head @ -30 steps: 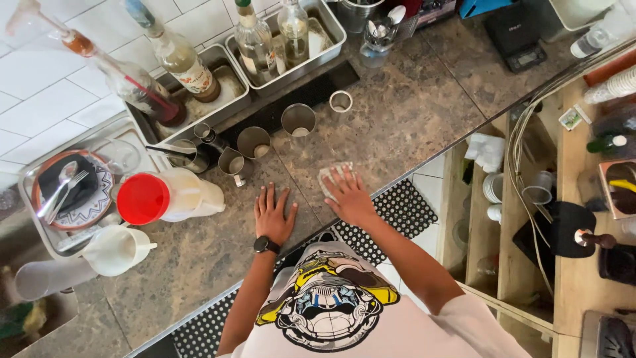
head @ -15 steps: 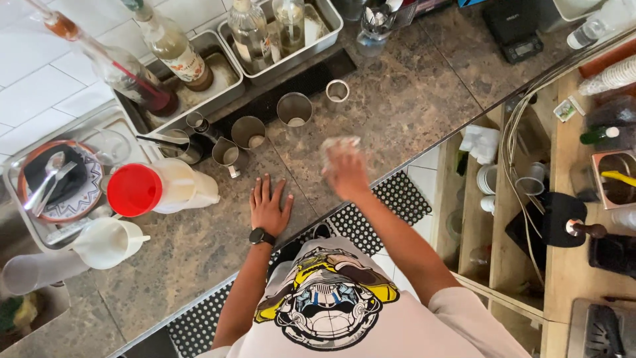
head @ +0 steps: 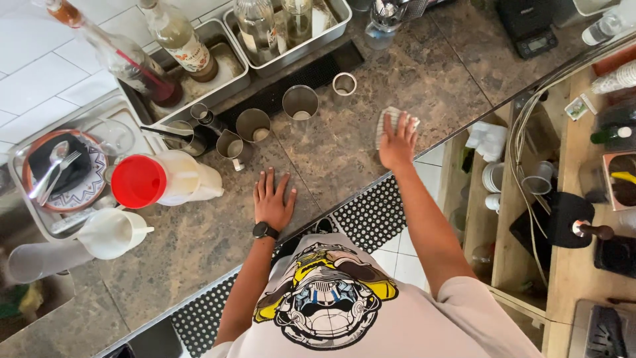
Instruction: Wiping a coffee shop counter with a cloth.
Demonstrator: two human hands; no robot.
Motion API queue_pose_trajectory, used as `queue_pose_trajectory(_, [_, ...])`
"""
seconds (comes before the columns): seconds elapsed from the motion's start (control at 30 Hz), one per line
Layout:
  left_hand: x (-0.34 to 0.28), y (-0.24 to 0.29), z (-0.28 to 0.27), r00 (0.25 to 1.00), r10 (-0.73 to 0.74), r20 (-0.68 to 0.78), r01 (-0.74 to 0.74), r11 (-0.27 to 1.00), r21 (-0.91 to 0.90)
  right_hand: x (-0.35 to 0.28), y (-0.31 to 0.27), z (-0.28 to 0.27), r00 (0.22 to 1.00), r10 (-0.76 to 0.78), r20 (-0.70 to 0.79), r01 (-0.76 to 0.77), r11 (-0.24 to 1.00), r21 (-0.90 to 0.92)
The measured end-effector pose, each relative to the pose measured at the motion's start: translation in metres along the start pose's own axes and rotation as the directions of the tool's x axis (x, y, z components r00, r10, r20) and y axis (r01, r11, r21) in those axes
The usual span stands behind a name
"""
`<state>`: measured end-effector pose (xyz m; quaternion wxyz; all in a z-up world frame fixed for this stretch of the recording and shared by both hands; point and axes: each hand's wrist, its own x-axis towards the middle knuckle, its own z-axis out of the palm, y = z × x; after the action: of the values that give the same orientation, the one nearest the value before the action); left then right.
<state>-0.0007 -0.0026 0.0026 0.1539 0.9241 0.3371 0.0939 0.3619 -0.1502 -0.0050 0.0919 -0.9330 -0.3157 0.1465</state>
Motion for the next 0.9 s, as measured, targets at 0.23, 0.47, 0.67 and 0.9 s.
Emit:
queue_pose_trajectory(0.23, [0.001,0.002,-0.002,1.0,-0.017,0.021,0.017,1.0,-0.004,-0.037,-0.054,-0.006,1.0,-0.009,0.016,0.01,0.996,-0.094])
queue_pose_trajectory(0.47, [0.002,0.001,0.004,1.0,-0.012,-0.005,0.012,1.0,0.026,-0.044,-0.077,0.021,0.973,-0.22,-0.072,0.21,0.969,-0.129])
queue_pose_trajectory(0.67, [0.002,-0.001,0.008,1.0,-0.025,-0.012,0.025,0.999,0.031,-0.075,-0.082,0.033,0.822,-0.563,-0.087,0.555,0.826,-0.102])
queue_pose_trajectory(0.9, [0.003,0.001,0.007,0.998,-0.016,-0.061,0.017,1.0,0.022,0.034,0.007,0.016,0.993,-0.014,-0.121,0.002,0.995,-0.101])
